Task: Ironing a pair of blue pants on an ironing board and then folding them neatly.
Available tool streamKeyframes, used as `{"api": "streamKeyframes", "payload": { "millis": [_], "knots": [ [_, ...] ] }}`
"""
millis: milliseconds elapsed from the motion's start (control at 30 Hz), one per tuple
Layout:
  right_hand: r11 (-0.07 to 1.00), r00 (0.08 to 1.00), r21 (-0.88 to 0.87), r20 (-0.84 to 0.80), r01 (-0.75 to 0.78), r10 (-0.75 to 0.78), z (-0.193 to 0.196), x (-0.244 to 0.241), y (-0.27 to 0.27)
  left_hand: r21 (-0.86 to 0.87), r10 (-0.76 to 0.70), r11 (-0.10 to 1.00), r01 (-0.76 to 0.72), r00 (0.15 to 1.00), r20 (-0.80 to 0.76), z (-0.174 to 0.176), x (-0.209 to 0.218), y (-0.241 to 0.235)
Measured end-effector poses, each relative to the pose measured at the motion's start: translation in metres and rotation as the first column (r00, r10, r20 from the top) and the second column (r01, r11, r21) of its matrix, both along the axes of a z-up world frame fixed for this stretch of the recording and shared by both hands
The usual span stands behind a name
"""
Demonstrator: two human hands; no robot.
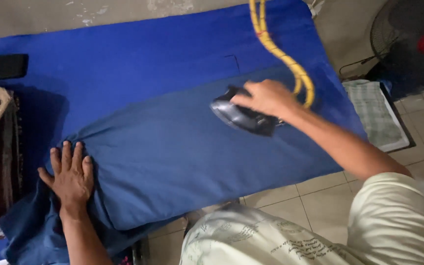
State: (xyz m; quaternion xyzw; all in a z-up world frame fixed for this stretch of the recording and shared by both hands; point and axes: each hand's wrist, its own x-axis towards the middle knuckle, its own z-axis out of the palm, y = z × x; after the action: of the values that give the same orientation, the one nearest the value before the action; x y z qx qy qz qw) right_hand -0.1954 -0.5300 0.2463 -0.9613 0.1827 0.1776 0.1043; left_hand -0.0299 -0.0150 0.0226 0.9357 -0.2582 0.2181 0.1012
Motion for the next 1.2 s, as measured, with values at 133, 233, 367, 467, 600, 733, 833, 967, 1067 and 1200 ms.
{"api": "streamKeyframes", "payload": {
  "millis": [133,233,367,467,600,733,833,967,1067,1200],
  "knots": [
    [0.982,0.982,-0.062,0.081,0.177,-0.172,-0.007,-0.011,-0.069,0.055,0.012,0.998,-0.019,0.992,0.123,-0.009,0.003,0.003],
    [0.954,0.948,-0.065,0.150,0.293,-0.281,-0.021,-0.018,-0.123,0.053,0.005,0.998,-0.013,0.990,0.141,-0.008,0.004,0.002],
    [0.841,0.823,0.052,0.183,0.538,-0.538,-0.014,-0.026,-0.159,0.042,0.032,0.999,-0.033,0.999,0.026,-0.010,0.005,0.002],
    [0.825,0.811,0.001,0.179,0.566,-0.557,-0.028,-0.023,-0.203,0.044,0.032,0.998,-0.032,0.999,0.006,-0.006,0.002,0.001],
    [0.789,0.776,0.002,0.179,0.615,-0.605,-0.024,-0.022,-0.219,0.108,0.021,0.993,-0.036,0.989,0.143,-0.007,0.003,0.002],
    [0.772,0.749,0.035,0.216,0.635,-0.626,-0.025,-0.024,-0.233,0.068,0.031,0.997,-0.037,0.996,0.085,-0.005,0.002,-0.001],
    [0.730,0.706,0.080,0.205,0.678,-0.678,-0.031,-0.025,-0.252,0.051,0.039,0.998,-0.040,0.999,0.037,-0.004,0.003,-0.001],
    [0.676,0.648,0.132,0.201,0.725,-0.734,-0.033,-0.033,-0.263,0.099,0.028,0.993,-0.055,0.965,0.261,-0.022,0.007,0.007],
    [0.723,0.713,0.006,0.166,0.691,-0.682,-0.016,-0.041,-0.246,0.064,0.044,0.996,-0.056,0.983,0.179,-0.024,0.007,0.006],
    [0.829,0.844,-0.159,0.074,0.536,-0.531,0.009,-0.048,-0.207,-0.008,0.073,0.997,-0.073,0.997,-0.029,-0.027,0.015,0.003]
  ]
}}
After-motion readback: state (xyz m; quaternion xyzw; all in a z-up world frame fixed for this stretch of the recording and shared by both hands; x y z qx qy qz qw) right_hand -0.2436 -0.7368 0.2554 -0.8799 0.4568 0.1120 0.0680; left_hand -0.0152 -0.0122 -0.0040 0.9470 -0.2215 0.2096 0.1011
